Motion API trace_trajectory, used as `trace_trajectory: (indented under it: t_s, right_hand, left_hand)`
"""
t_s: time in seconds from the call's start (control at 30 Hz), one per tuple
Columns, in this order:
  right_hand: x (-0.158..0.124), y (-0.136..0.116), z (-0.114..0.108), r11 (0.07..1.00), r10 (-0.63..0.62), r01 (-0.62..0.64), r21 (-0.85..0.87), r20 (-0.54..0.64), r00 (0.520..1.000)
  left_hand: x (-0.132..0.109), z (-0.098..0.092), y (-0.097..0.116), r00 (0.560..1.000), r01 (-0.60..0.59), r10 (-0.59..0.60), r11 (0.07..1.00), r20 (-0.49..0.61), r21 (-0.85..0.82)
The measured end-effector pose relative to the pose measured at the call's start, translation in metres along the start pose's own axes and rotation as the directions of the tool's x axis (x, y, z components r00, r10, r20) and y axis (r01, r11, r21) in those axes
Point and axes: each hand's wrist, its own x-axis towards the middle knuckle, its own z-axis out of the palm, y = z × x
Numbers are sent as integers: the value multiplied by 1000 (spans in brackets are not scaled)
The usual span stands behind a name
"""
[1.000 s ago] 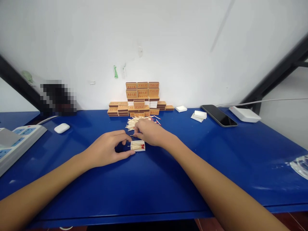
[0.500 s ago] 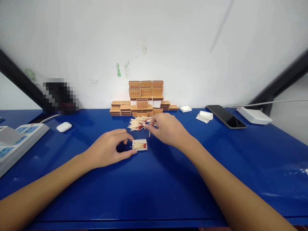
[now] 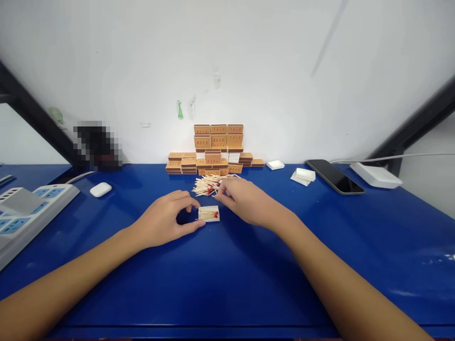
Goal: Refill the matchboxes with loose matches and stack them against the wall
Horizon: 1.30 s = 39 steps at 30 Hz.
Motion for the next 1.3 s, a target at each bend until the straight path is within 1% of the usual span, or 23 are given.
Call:
trace_trajectory:
  t_s: [0.07,0.13,0.23,0.37,0.5,0.6,0.7,0.8,0.87,0.93,0.97,1.0,1.03,1.1,1.17,1.23,1.3]
  right_hand:
    - [-5,-8,1,994,-96,95,59,12,995]
    - [-8,-16,5,987,-145,141,72,58,988]
    - [-8,-22,12,986,-158,153,60,79,984]
    - [-4,-21,18,984,-165,164,69,17,986]
    - [-2,-19,21,974,-210,203,100,59,976]
    - [-4,-19,22,971,-233,228,73,81,969]
    - [-5,-20,19,975,-223,222,25,75,972]
    - [-5,-19,12,972,-232,230,44,42,972]
    - [-2,-11,5,982,-187,188,34,-46,981]
    - [2,4,-2,998,-64,61,-24,-173,983]
    - [4,13,-4,998,5,-17,-53,-229,973]
    - [7,23,-6,994,54,-76,-76,-256,965]
    - [9,32,-7,992,72,-97,-86,-261,963]
    - [11,44,-6,996,32,-50,-71,-238,971]
    - [13,46,-3,999,-45,41,-26,-217,975]
    - [15,37,2,993,-110,115,13,-218,970]
    - [20,22,6,986,-156,166,26,-220,963]
  left_hand:
    - [0,0,-1,1000,-4,4,1000,4,4]
    - [0,0,-1,1000,-17,16,1000,10,2]
    - [1,0,-1,1000,-28,28,1000,10,2]
    - [1,1,2,999,-45,45,999,16,-4]
    - [0,0,4,998,-59,59,998,20,0]
    - [0,0,4,998,-58,58,998,24,2]
    - [0,-1,3,998,-51,52,999,22,-5]
    - [0,-1,3,999,-50,50,999,20,-4]
    - [0,-2,4,999,-47,47,999,13,-4]
    - [0,-3,5,999,-44,44,999,7,-8]
    - [0,-3,5,999,-43,43,999,7,-10]
    - [0,-3,5,999,-43,43,999,11,-11]
    - [0,-3,5,999,-43,43,999,16,-11]
    - [0,-2,5,999,-44,45,999,24,-8]
    - [0,-2,5,999,-46,46,999,21,-2]
    - [0,-2,4,999,-46,46,999,13,7]
    - [-1,-2,4,999,-39,39,999,16,12]
